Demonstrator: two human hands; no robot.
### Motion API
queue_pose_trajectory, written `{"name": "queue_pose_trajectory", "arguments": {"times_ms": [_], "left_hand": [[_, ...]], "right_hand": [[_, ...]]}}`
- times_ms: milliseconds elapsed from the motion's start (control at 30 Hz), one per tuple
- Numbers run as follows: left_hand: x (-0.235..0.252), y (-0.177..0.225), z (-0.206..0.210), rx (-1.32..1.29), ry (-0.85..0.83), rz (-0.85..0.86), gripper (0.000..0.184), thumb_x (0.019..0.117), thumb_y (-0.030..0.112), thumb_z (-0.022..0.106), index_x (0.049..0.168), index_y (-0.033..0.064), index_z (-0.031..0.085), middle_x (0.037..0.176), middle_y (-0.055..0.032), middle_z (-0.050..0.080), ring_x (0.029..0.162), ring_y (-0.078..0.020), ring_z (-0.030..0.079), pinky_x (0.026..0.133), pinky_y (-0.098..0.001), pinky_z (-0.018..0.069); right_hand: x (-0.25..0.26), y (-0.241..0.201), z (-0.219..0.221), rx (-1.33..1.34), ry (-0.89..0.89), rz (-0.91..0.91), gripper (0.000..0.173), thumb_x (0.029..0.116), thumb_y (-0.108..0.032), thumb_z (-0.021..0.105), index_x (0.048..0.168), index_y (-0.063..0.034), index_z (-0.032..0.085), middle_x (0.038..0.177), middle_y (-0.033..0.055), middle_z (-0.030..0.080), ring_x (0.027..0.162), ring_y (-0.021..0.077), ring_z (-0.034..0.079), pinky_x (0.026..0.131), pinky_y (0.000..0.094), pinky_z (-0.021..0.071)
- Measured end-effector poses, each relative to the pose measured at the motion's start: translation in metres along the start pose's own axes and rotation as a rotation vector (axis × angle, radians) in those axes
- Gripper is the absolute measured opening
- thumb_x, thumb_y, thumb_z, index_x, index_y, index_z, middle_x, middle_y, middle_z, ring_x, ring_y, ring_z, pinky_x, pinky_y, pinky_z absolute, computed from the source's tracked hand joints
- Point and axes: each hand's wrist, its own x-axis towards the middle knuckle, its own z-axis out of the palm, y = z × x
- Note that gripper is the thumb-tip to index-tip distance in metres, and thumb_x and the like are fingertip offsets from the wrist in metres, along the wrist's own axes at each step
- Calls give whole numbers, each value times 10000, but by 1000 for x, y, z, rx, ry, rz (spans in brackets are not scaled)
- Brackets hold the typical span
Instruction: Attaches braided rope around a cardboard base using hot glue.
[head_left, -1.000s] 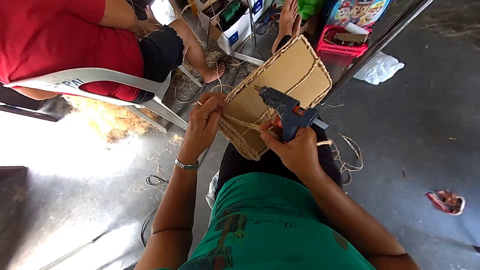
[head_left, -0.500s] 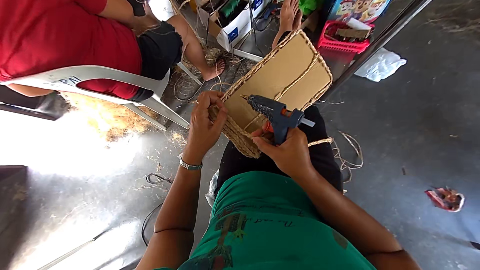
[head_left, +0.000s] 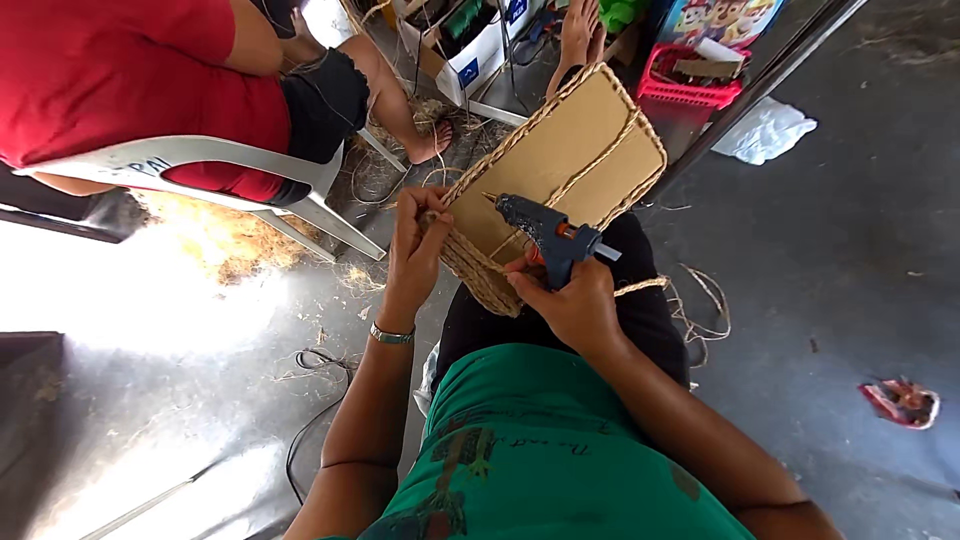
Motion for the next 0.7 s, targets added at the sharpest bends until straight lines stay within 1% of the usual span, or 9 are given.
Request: {"name": "queue_pose_trajectory", "arguments": {"times_ms": [133,233,367,400,467,533,600,633,700], "left_hand": [[-4,7,1,-29,9,-16,259,1068,178,333,1138,114,575,1309,-43,620,1234,-177,592,1013,-390,517],[-6,12,2,24,15,11,247,1090,172,358,1216,106,559,1285,-43,632,1211,-175,613,1009,-394,530],[-4,14,-2,155,-28,73,238,1085,148,378,1194,41,560,1252,-90,644,1134,-158,641,939,-335,549],[0,12,-4,181,-39,99,232,1076,124,398,1181,12,571,1250,-117,653,1140,-174,646,946,-346,554],[3,11,-7,269,-57,114,223,1067,113,406,1155,2,578,1244,-124,649,1124,-160,643,931,-326,550],[5,9,-11,372,-65,116,238,1055,108,406,1160,4,593,1212,-113,659,1059,-131,648,887,-298,548],[6,6,-15,419,-66,117,275,1044,95,404,1190,-9,612,1134,-105,663,939,-107,635,803,-267,536],[6,4,-16,416,-65,108,273,1036,90,398,1170,-10,614,1121,-105,660,933,-106,628,795,-262,528],[3,0,-16,369,-62,89,231,1006,82,367,1047,11,584,1182,-118,647,1080,-137,626,890,-290,523]], "right_hand": [[1,1,-4,-9,38,-11,214,889,-158,793,1073,-129,686,990,-50,768,784,38,716,651,251,614],[1,2,-6,14,59,-17,228,883,-150,798,1078,-125,682,987,-47,769,780,39,714,651,240,608],[0,2,-7,37,70,-10,251,881,-146,800,1095,-112,673,985,-38,767,764,48,712,633,241,607],[0,2,-6,37,72,-3,255,879,-147,801,1096,-112,673,978,-38,766,758,45,709,627,237,604],[1,3,-6,26,67,4,252,880,-156,799,1093,-120,668,975,-49,766,755,33,702,629,228,593],[2,5,-5,13,64,-6,235,885,-164,793,1086,-126,677,986,-53,767,783,26,706,657,224,598],[3,8,-3,-4,62,-12,215,891,-170,789,1079,-134,691,997,-56,768,813,21,711,681,228,602],[3,9,-2,-4,60,-12,213,892,-168,788,1079,-134,691,999,-54,767,818,22,711,686,233,602],[4,10,-1,2,51,-1,231,886,-160,794,1084,-127,680,1000,-48,767,823,30,716,696,242,609]]}}
